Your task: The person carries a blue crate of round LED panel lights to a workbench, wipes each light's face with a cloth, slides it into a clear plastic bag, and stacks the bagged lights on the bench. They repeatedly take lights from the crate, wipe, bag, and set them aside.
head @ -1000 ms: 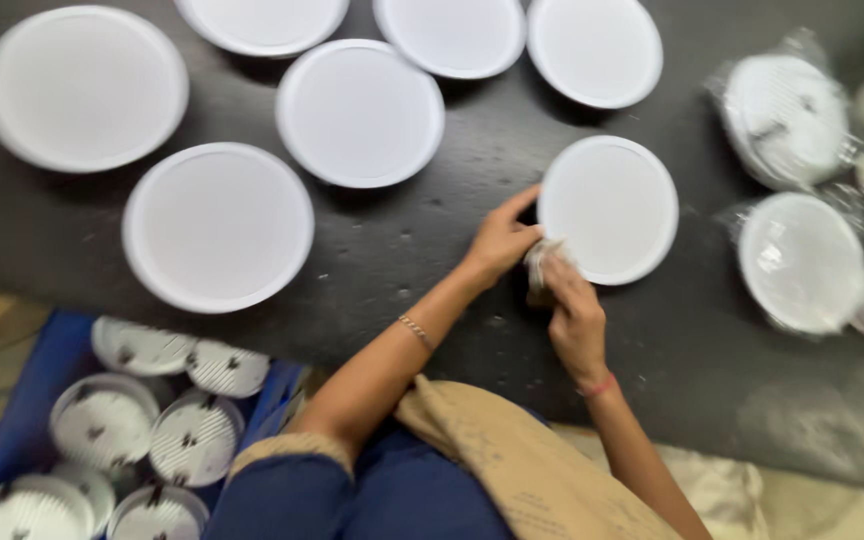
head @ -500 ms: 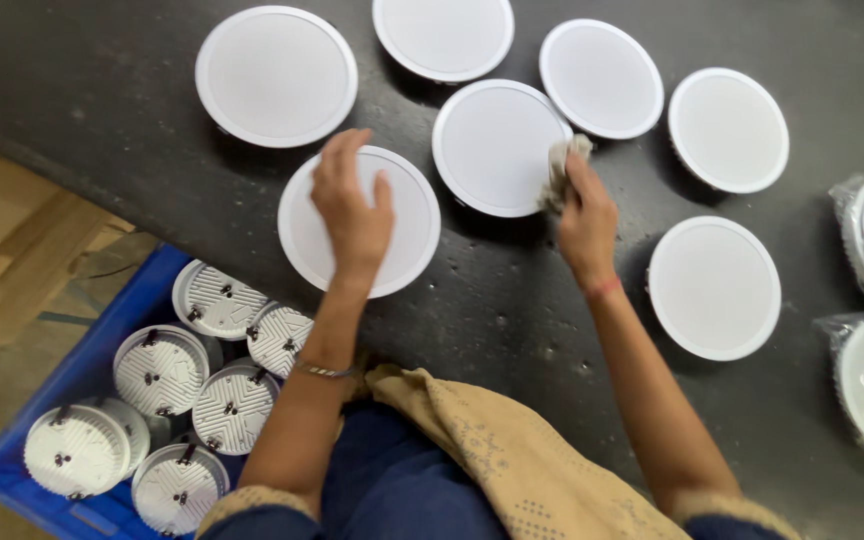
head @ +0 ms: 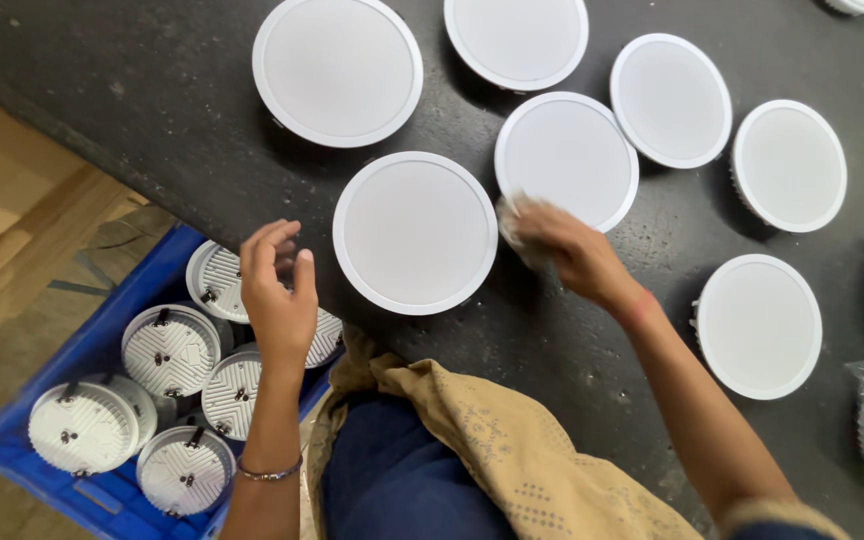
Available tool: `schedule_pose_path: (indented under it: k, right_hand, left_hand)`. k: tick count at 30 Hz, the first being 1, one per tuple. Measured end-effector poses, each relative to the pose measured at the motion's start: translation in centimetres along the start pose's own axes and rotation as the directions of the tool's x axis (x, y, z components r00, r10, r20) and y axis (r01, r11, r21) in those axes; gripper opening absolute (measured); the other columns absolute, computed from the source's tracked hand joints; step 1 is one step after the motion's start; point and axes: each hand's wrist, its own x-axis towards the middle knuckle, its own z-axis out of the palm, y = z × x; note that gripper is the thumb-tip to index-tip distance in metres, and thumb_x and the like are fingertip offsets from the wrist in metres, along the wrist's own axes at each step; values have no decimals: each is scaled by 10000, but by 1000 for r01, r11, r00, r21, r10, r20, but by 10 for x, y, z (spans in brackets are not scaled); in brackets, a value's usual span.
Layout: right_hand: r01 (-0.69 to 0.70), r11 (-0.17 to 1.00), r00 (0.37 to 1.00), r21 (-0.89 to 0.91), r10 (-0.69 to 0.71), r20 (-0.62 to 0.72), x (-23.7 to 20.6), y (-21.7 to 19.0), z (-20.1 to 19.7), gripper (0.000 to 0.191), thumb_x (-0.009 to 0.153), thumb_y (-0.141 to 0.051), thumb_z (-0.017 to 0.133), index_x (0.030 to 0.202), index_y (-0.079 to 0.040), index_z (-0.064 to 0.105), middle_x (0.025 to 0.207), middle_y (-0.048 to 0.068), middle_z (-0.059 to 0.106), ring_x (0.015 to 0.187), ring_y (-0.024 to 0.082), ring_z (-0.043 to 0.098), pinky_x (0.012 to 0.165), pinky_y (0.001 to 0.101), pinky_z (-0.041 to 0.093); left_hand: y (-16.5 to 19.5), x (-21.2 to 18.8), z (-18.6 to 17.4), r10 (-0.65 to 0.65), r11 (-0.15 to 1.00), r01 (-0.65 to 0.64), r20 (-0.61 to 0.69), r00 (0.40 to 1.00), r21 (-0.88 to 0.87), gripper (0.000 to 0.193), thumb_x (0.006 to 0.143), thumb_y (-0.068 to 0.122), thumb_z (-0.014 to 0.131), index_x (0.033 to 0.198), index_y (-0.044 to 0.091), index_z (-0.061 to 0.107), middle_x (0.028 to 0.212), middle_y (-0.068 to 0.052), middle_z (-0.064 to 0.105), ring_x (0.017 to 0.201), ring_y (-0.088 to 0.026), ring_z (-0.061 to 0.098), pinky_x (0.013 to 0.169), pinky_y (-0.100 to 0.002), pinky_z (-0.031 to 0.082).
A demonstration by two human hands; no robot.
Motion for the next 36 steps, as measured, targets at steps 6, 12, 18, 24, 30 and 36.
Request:
schedule_pose_path:
  k: [6,12,18,24,30,36]
  right_hand:
    - [-329,918,930,223,356,-95,-50,-49,-25,509,821,211,501,1202,-50,716,1321,94,716,1262,250,682,1092,347,557]
    - [-405,891,880,206,441,-175,3,-79,62,457,990,42,516,1437,-52,542,1439,198,574,1300,364,574,1087,423,461]
    - [-244,951,954,-190,200,-224,92,-64,105,605,1054,-120,548,1549,123,299,1637,312,253,1543,449,217,1260,528,171]
    - [208,978,976,23,-209,65,96,-106,121,523,932,-27,582,1445,21,490,1599,194,426,1541,366,344,1294,482,263]
    - [37,997,999,61,-37,-10,35,-98,67,637,789,164,608,1385,-58,618,1509,124,569,1443,312,507,1215,449,406]
    - [119,918,971,378,-187,149,47,-123,92,643,725,182,592,1314,-66,665,1446,112,633,1415,310,577,1196,422,464]
  left_hand:
    - [-20,0,16,-178,944,226,205,963,-242,359,1025,120,593,1377,49,603,1308,-73,596,984,-133,675,849,-273,580]
    - [-32,2,27,-183,878,312,349,919,-363,508,930,61,673,1426,54,565,1245,-49,534,956,-130,638,821,-261,551]
    - [-28,6,23,-132,854,300,380,916,-425,536,941,42,684,1463,57,563,1223,-46,555,992,-128,607,867,-280,537]
    - [-29,8,25,-323,406,599,505,800,-690,454,998,145,564,1423,-16,546,1231,-33,660,1069,-102,635,959,-252,511]
    - [-36,8,28,-187,619,451,437,880,-643,491,957,19,659,1435,-22,552,1170,-18,605,1037,-92,597,952,-245,507]
    - [-37,13,29,-197,682,417,399,896,-601,401,1004,33,620,1402,-22,605,1200,-27,596,973,-85,579,913,-242,513]
